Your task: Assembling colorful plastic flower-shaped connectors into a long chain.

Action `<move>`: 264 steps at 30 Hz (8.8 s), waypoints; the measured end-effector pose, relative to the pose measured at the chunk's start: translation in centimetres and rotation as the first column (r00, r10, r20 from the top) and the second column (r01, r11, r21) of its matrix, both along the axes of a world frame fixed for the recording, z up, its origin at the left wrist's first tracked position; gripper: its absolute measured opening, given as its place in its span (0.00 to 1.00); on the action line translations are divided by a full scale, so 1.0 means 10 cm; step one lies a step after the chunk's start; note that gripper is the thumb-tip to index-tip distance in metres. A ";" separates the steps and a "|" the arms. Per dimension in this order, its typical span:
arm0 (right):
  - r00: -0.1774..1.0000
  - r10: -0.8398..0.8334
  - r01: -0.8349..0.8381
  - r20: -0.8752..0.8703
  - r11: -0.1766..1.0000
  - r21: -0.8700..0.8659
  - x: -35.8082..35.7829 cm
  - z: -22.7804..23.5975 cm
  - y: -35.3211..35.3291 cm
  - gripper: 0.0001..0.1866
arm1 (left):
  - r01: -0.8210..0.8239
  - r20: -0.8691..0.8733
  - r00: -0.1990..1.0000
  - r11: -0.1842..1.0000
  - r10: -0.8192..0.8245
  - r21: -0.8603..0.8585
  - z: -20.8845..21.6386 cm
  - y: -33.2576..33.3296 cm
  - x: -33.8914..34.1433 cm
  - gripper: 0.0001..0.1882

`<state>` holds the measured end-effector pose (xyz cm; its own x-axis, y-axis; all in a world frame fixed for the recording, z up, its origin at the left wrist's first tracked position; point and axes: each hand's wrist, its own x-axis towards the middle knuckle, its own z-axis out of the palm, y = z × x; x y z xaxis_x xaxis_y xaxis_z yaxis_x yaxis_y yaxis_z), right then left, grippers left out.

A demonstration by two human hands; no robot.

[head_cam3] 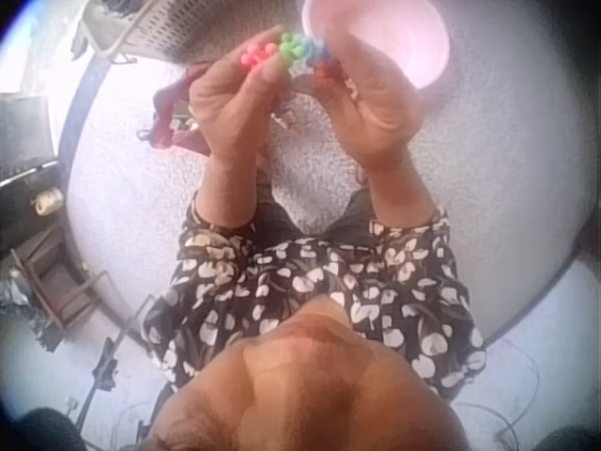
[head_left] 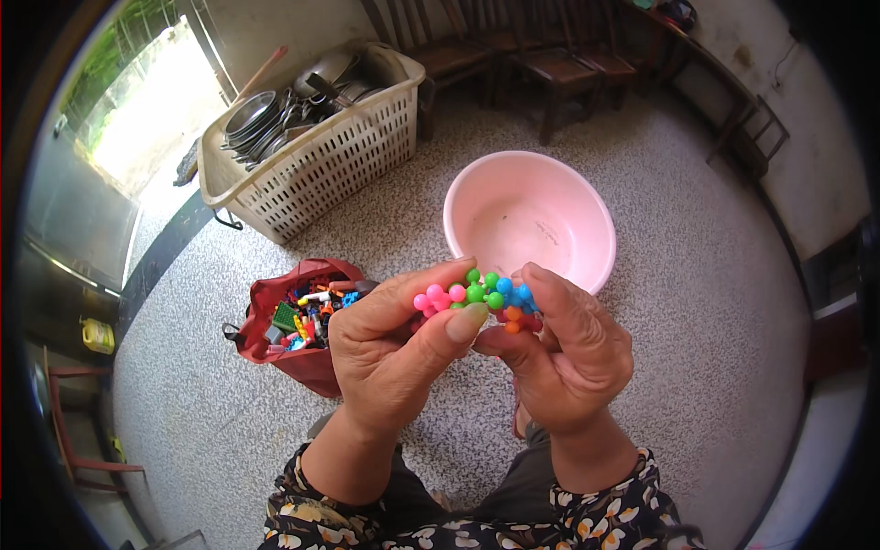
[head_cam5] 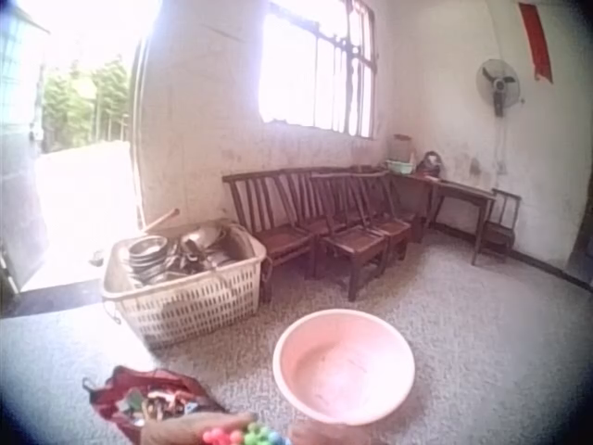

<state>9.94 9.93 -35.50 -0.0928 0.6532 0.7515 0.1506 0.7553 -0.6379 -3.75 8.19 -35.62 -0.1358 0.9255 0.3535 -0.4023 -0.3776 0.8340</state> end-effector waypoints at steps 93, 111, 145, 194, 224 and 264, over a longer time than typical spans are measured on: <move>0.998 0.061 -0.061 -0.003 0.997 0.054 0.17 0.16 -0.11 0.17 | -0.024 -0.345 0.933 0.976 0.101 0.218 0.19 -0.10 -0.06 0.22; 0.990 -0.050 0.013 0.135 0.964 0.264 0.16 0.09 -0.03 0.20 | -0.157 -0.484 0.824 0.939 0.296 0.306 0.19 -0.09 0.03 0.16; 0.971 0.181 -0.212 -0.154 0.953 -0.215 0.05 -0.01 0.09 0.26 | 0.140 -0.331 0.932 0.989 -0.145 -0.040 0.17 0.01 -0.14 0.19; 0.953 0.257 -0.304 -0.163 0.835 -0.459 0.28 0.19 0.12 0.22 | 0.317 -0.142 0.939 0.948 -0.313 0.013 -0.55 0.06 0.22 0.17; 0.937 0.298 -0.344 -0.182 0.876 -0.338 0.09 -0.02 0.28 0.27 | 0.203 0.030 0.978 0.976 -0.206 0.085 -0.22 0.21 -0.14 0.20; 0.873 0.270 -0.420 -0.406 0.839 -0.345 -0.42 -0.35 0.26 0.19 | 0.134 0.259 0.953 0.986 -0.156 0.104 -0.34 0.30 -0.08 0.18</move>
<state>5.75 12.49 -38.96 -0.1688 0.8780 0.4480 -0.3438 0.3735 -0.8615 -4.54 11.16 -38.98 -0.1017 0.9105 0.4009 -0.6600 -0.3633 0.6576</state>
